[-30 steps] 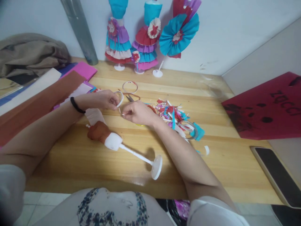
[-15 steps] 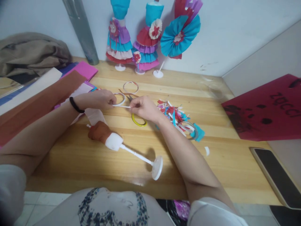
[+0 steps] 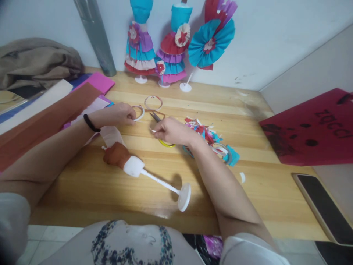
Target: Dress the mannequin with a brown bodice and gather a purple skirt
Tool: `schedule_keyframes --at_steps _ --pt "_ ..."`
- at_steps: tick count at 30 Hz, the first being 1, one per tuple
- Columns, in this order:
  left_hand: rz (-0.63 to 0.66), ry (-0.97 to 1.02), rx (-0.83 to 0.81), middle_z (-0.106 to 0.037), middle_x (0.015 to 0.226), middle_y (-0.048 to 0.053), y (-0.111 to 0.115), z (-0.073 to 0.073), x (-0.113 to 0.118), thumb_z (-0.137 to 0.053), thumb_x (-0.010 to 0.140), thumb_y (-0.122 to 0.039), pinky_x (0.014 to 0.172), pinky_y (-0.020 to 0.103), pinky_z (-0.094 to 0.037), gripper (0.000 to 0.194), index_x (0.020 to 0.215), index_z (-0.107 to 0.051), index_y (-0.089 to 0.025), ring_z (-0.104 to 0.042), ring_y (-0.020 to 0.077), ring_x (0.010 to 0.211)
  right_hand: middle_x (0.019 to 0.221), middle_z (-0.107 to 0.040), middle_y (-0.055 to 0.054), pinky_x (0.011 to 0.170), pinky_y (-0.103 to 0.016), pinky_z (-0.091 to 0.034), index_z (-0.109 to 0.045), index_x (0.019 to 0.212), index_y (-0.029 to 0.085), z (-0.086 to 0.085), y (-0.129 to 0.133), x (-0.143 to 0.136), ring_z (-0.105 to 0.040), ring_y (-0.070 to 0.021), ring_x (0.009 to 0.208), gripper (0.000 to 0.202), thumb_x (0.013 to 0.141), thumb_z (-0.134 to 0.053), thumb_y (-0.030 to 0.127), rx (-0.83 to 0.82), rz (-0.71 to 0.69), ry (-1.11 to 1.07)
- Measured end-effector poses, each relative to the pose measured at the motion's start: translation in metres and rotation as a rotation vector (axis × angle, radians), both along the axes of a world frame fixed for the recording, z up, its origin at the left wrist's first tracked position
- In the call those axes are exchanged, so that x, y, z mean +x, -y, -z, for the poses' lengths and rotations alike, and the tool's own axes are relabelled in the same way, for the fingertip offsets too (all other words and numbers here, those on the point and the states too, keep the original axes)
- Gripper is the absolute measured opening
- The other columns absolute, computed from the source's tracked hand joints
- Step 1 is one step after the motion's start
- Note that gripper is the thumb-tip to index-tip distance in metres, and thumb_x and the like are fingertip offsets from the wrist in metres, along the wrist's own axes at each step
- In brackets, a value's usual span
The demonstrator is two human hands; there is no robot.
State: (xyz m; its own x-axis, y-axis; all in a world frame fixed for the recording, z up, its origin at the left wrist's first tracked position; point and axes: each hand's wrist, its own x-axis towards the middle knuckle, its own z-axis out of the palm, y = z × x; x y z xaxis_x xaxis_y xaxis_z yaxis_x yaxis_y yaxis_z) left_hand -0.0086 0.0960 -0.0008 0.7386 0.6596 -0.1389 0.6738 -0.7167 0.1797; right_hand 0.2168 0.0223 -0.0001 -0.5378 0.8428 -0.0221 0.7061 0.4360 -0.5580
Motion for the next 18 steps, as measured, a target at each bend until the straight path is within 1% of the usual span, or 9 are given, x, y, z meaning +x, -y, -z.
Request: schedule_keyframes --at_steps 2,5,8,10,12,14,16,18 --pt "-0.010 0.000 -0.016 -0.047 0.054 -0.002 0.000 0.000 0.000 -0.061 0.074 -0.016 0.061 0.026 -0.027 0.018 0.058 -0.053 -0.016 -0.041 0.0126 0.059 0.060 -0.062 -0.002 0.057 -0.029 -0.031 -0.068 0.068 0.016 -0.005 0.000 0.003 -0.050 -0.0141 0.055 0.014 0.077 -0.058 0.017 0.057 0.109 0.147" --pt "0.004 0.010 -0.056 -0.043 0.056 -0.002 0.002 -0.004 0.001 -0.061 0.071 -0.012 0.060 0.027 -0.026 0.022 0.056 -0.046 -0.017 -0.037 0.0122 0.058 0.077 -0.070 -0.012 0.058 -0.033 -0.030 -0.069 0.085 0.015 -0.004 -0.001 0.006 -0.058 -0.0229 0.066 0.014 0.080 -0.058 0.022 0.119 0.257 0.315" --pt "0.048 0.017 -0.071 -0.037 0.055 -0.003 0.004 -0.007 0.001 -0.058 0.070 -0.009 0.058 0.027 -0.025 0.026 0.055 -0.039 -0.018 -0.034 0.0118 0.056 0.087 -0.071 -0.018 0.058 -0.035 -0.032 -0.066 0.099 0.014 0.004 -0.002 0.007 -0.063 -0.0313 0.075 0.026 0.077 -0.064 0.027 0.110 0.301 0.402" --pt "0.063 0.019 -0.067 -0.037 0.055 -0.003 0.005 -0.008 0.000 -0.055 0.070 -0.007 0.058 0.027 -0.027 0.025 0.055 -0.038 -0.018 -0.034 0.0120 0.056 0.095 -0.071 -0.019 0.059 -0.036 -0.037 -0.064 0.105 0.015 0.009 -0.003 0.006 -0.065 -0.0332 0.080 0.032 0.075 -0.067 0.026 0.098 0.306 0.437" --pt "0.072 0.018 -0.052 -0.040 0.055 -0.003 0.006 -0.008 -0.001 -0.053 0.071 -0.006 0.058 0.026 -0.028 0.023 0.056 -0.040 -0.018 -0.035 0.0121 0.056 0.098 -0.071 -0.019 0.062 -0.037 -0.043 -0.064 0.105 0.016 0.009 -0.002 0.004 -0.066 -0.0332 0.084 0.032 0.075 -0.068 0.024 0.102 0.317 0.449" --pt "0.073 0.015 -0.032 -0.043 0.056 -0.002 0.006 -0.008 -0.001 -0.052 0.071 -0.005 0.058 0.026 -0.028 0.022 0.056 -0.042 -0.018 -0.036 0.0122 0.056 0.103 -0.070 -0.018 0.068 -0.038 -0.047 -0.064 0.107 0.016 0.006 0.000 0.000 -0.067 -0.0324 0.088 0.029 0.079 -0.065 0.025 0.138 0.340 0.432" --pt "0.071 0.011 -0.019 -0.046 0.056 -0.001 0.006 -0.006 0.000 -0.051 0.071 -0.005 0.058 0.027 -0.028 0.021 0.056 -0.044 -0.017 -0.037 0.0122 0.055 0.119 -0.065 -0.018 0.076 -0.039 -0.050 -0.061 0.116 0.016 0.003 0.002 -0.004 -0.067 -0.0301 0.094 0.033 0.084 -0.060 0.024 0.218 0.339 0.349" --pt "0.077 -0.003 -0.014 -0.049 0.057 0.000 0.006 -0.004 0.000 -0.051 0.072 -0.004 0.059 0.027 -0.028 0.021 0.056 -0.047 -0.016 -0.040 0.0126 0.056 0.140 -0.054 -0.018 0.084 -0.040 -0.051 -0.054 0.127 0.016 0.004 0.002 -0.008 -0.066 -0.0268 0.097 0.043 0.085 -0.057 0.019 0.300 0.285 0.192"
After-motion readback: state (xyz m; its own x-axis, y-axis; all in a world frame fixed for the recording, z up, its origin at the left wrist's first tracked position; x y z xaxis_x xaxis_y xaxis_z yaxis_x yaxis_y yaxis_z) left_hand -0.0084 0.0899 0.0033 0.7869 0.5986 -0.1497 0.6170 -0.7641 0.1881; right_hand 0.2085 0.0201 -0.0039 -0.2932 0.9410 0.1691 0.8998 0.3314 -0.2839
